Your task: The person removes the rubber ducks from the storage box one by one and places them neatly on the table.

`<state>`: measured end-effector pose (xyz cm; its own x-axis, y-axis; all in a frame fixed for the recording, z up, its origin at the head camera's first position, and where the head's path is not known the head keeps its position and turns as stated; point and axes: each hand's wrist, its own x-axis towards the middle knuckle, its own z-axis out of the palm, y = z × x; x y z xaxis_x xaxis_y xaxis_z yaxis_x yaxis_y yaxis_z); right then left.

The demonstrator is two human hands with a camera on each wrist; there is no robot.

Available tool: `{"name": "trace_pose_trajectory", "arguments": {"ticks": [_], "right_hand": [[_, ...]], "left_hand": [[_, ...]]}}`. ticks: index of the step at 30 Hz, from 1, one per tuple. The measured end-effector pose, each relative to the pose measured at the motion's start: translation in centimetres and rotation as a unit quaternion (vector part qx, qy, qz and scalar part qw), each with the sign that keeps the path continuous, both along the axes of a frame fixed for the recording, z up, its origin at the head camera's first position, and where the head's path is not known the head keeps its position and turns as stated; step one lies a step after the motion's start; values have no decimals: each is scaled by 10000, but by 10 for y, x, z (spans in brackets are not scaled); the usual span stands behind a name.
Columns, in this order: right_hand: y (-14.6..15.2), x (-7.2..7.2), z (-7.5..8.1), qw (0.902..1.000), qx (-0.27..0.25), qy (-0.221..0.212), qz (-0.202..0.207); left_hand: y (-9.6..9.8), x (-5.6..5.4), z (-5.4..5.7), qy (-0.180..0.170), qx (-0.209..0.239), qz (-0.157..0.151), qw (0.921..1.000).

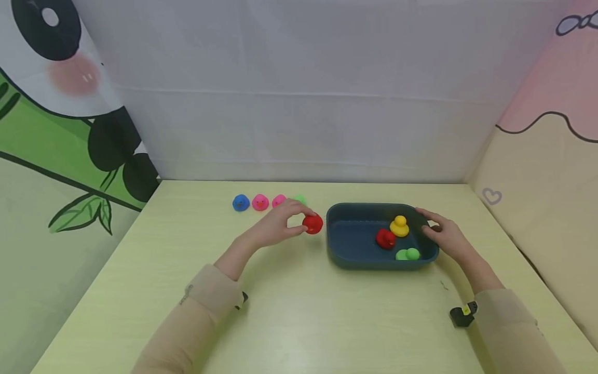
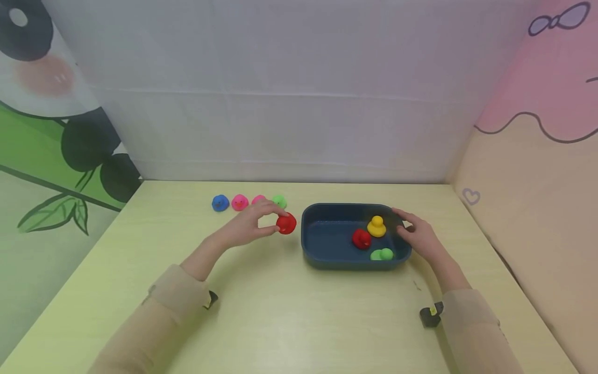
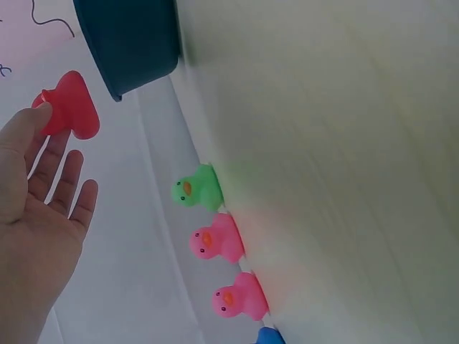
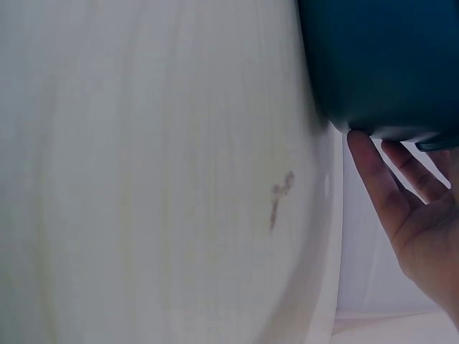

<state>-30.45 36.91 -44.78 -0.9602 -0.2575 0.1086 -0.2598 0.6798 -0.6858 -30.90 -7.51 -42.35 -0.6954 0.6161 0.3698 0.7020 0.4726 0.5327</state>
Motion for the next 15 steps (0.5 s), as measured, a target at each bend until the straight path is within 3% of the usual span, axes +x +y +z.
{"name": "trace_pose_trajectory", "arguments": {"ticks": [15], "right_hand": [[0, -2, -1, 9999, 36, 89, -71]], "left_hand": [[-11, -27, -25, -784, -595, 419, 9943]]}}
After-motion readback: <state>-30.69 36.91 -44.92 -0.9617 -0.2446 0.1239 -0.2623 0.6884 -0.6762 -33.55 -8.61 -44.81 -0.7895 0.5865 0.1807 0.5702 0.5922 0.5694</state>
